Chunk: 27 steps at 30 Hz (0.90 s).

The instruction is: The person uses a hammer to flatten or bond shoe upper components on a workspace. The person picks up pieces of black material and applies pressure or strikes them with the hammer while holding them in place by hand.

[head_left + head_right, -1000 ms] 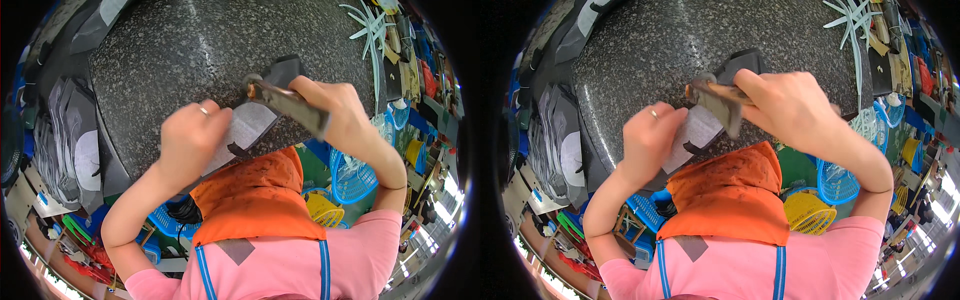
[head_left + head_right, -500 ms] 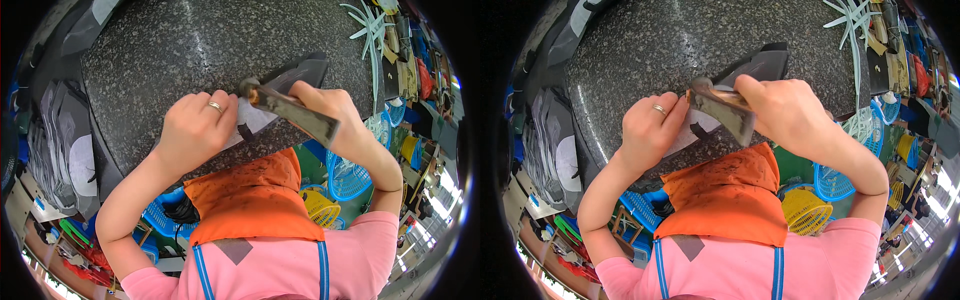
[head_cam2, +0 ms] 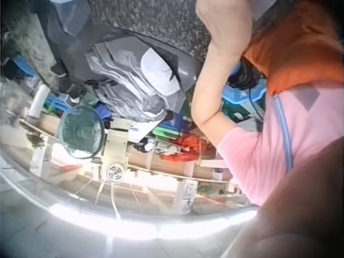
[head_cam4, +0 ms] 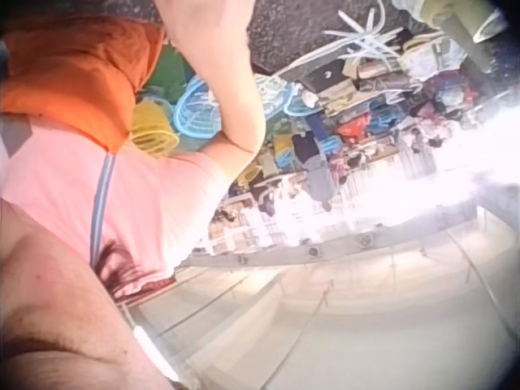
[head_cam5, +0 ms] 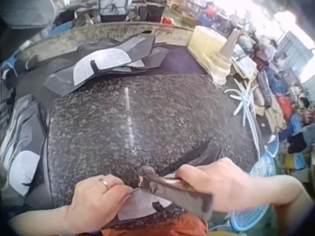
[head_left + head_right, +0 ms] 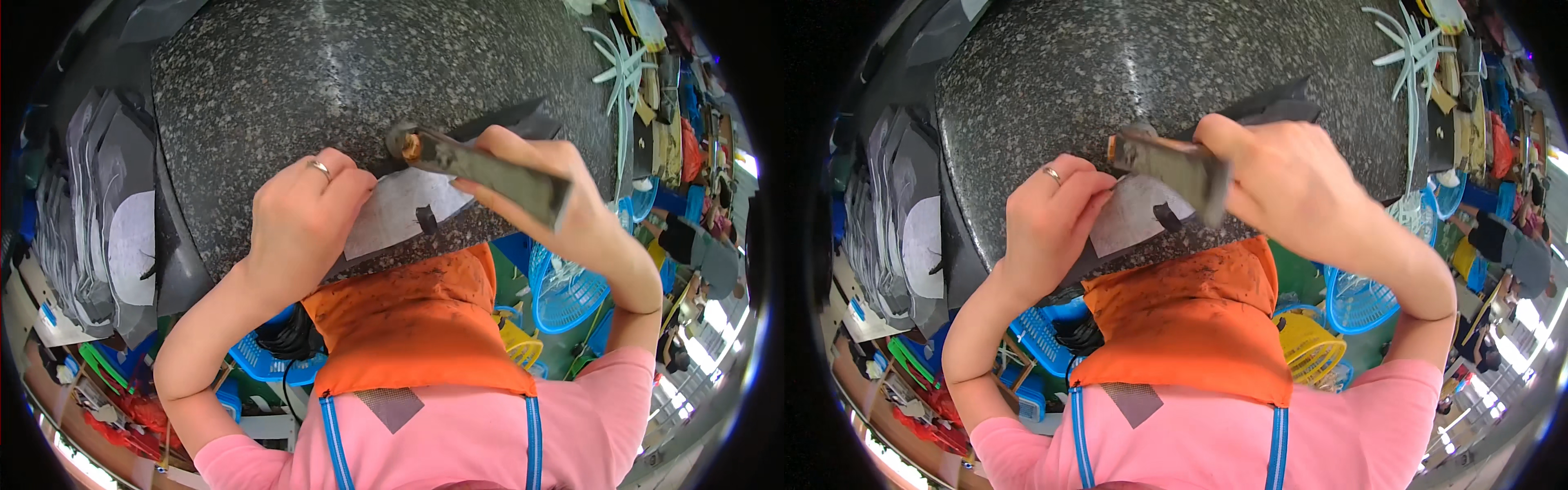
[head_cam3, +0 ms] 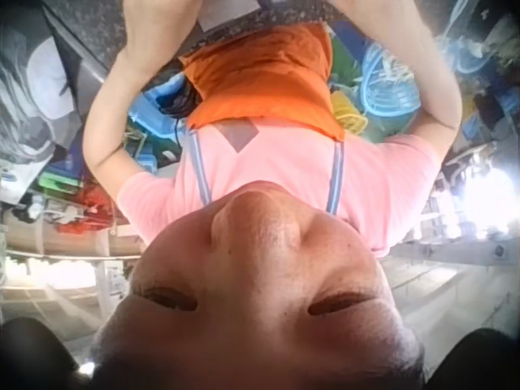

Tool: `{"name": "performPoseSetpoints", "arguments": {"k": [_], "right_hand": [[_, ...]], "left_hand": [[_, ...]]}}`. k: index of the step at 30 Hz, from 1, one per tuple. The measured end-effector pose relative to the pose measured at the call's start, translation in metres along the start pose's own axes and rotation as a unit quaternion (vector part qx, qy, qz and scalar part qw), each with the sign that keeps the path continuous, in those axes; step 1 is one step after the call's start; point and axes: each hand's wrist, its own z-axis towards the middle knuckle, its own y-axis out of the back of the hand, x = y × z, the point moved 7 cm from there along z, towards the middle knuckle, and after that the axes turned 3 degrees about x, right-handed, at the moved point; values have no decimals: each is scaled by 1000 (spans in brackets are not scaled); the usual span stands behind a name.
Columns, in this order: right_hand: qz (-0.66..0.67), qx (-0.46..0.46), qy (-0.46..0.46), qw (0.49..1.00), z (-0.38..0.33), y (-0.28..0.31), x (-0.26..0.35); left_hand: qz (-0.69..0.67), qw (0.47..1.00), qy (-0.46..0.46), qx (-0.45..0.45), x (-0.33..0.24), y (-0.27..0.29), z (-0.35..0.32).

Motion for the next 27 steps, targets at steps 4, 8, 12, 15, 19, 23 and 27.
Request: {"name": "performPoseSetpoints", "arguments": {"k": [4,8,12,15,19,23,27], "right_hand": [[-125,63,34,990,6,-15,32],[-117,45,59,990,12,-18,45],[-156,69,76,983,16,-26,49],[-245,0,165,955,13,-34,61],[-117,57,111,985,20,-38,52],[-204,26,121,971,18,-45,68],[-94,46,99,990,26,-45,67]], "left_hand": [[-17,1000,4,-14,8,8,-11],[90,992,-72,-43,-6,12,-19],[37,999,-22,-18,12,19,-31],[99,993,-55,-24,-1,20,-40],[74,996,-46,-13,7,26,-52],[55,996,-31,-62,10,32,-65],[141,988,-39,-54,-6,33,-77]]}}
